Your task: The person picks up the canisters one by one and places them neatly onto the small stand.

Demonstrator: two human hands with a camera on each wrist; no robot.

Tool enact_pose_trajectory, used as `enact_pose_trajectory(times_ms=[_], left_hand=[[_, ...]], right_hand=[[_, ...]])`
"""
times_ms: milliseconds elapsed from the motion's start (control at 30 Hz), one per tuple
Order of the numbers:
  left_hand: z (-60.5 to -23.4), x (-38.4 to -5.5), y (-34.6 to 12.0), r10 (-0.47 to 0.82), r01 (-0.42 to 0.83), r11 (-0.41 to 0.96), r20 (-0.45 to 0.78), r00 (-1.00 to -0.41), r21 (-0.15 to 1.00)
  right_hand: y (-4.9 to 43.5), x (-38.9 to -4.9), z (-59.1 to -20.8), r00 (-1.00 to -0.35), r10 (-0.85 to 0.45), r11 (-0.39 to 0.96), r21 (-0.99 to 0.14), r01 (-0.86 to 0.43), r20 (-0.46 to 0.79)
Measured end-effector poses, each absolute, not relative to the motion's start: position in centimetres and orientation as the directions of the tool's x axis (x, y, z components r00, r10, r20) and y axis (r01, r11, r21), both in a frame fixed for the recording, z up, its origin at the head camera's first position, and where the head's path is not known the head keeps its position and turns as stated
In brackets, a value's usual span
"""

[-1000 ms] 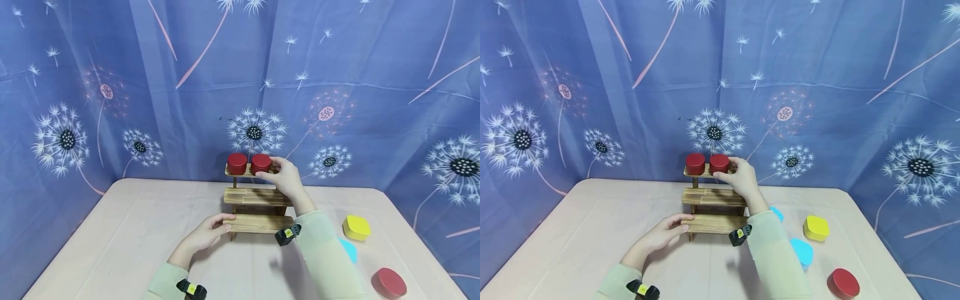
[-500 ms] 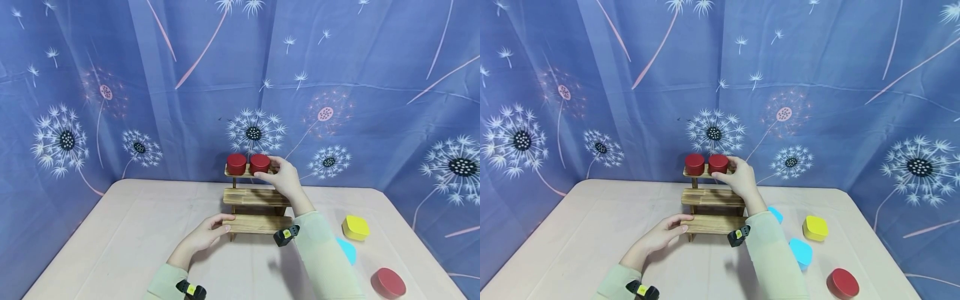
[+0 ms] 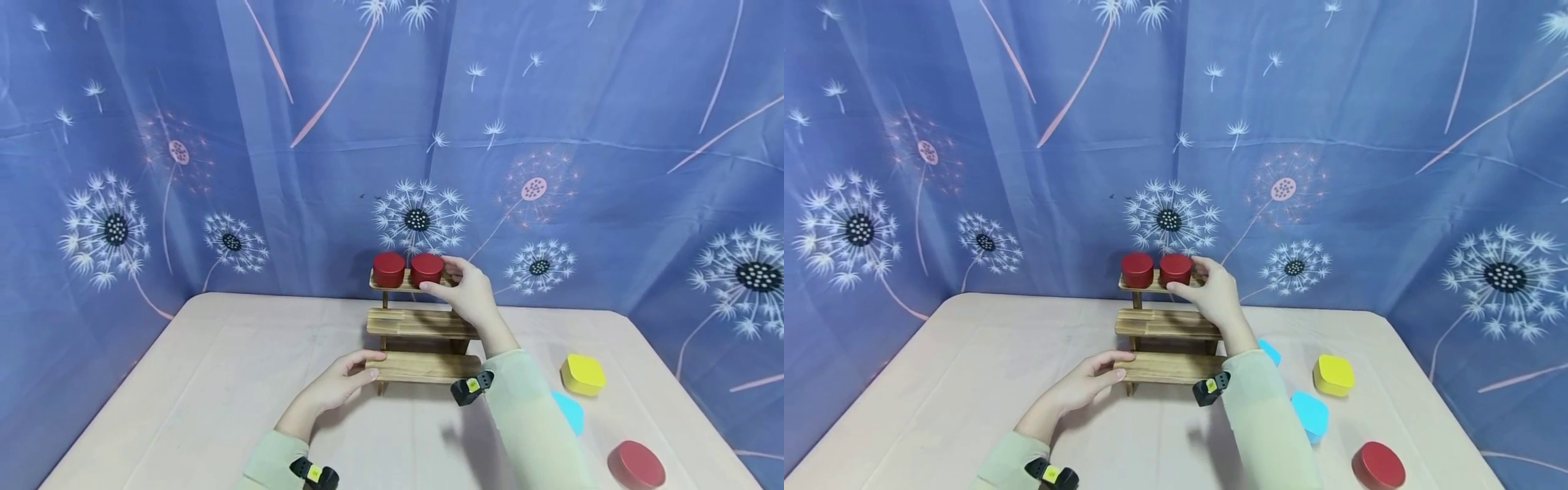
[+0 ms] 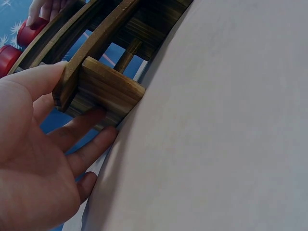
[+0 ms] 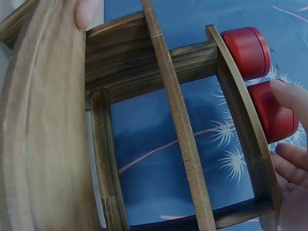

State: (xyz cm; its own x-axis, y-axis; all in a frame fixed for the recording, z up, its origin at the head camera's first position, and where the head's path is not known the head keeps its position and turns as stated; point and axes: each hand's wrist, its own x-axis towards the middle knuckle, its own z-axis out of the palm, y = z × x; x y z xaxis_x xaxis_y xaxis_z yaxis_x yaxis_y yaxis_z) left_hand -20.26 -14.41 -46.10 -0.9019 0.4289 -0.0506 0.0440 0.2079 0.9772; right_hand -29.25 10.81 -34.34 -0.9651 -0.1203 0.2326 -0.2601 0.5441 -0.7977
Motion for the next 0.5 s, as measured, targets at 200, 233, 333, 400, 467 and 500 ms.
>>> enact_pose_trajectory(times_ms=[200, 233, 333, 400, 467, 500], left_hand=[[-46.6, -20.6, -14.4, 0.43, 0.031, 0.203, -0.061, -0.901, 0.979], [-46.7, -20.6, -14.4, 0.432, 0.033, 0.204, -0.06, -0.9, 0.978], [-46.6, -20.6, -14.5, 0.431, 0.038, 0.204, -0.055, -0.9, 0.978], [-46.6, -20.6, -14.5, 0.429, 0.043, 0.208, -0.052, -0.902, 0.977], [-46.7, -20.6, -14.5, 0.424, 0.045, 0.219, -0.053, -0.904, 0.975], [-46.7, -20.7, -14.5, 0.422, 0.046, 0.222, -0.053, -0.905, 0.974]], right_hand=[[11.1, -29.0, -34.8, -0.955, -0.131, 0.529, -0.796, -0.296, 0.268], [11.2, -28.9, -34.8, -0.953, -0.129, 0.528, -0.794, -0.3, 0.275], [11.4, -28.7, -35.1, -0.947, -0.123, 0.532, -0.785, -0.316, 0.297], [11.5, -28.6, -35.3, -0.941, -0.123, 0.531, -0.78, -0.331, 0.316], [11.6, -28.4, -35.5, -0.934, -0.123, 0.525, -0.776, -0.349, 0.336], [11.7, -28.2, -35.6, -0.93, -0.125, 0.521, -0.775, -0.359, 0.346]])
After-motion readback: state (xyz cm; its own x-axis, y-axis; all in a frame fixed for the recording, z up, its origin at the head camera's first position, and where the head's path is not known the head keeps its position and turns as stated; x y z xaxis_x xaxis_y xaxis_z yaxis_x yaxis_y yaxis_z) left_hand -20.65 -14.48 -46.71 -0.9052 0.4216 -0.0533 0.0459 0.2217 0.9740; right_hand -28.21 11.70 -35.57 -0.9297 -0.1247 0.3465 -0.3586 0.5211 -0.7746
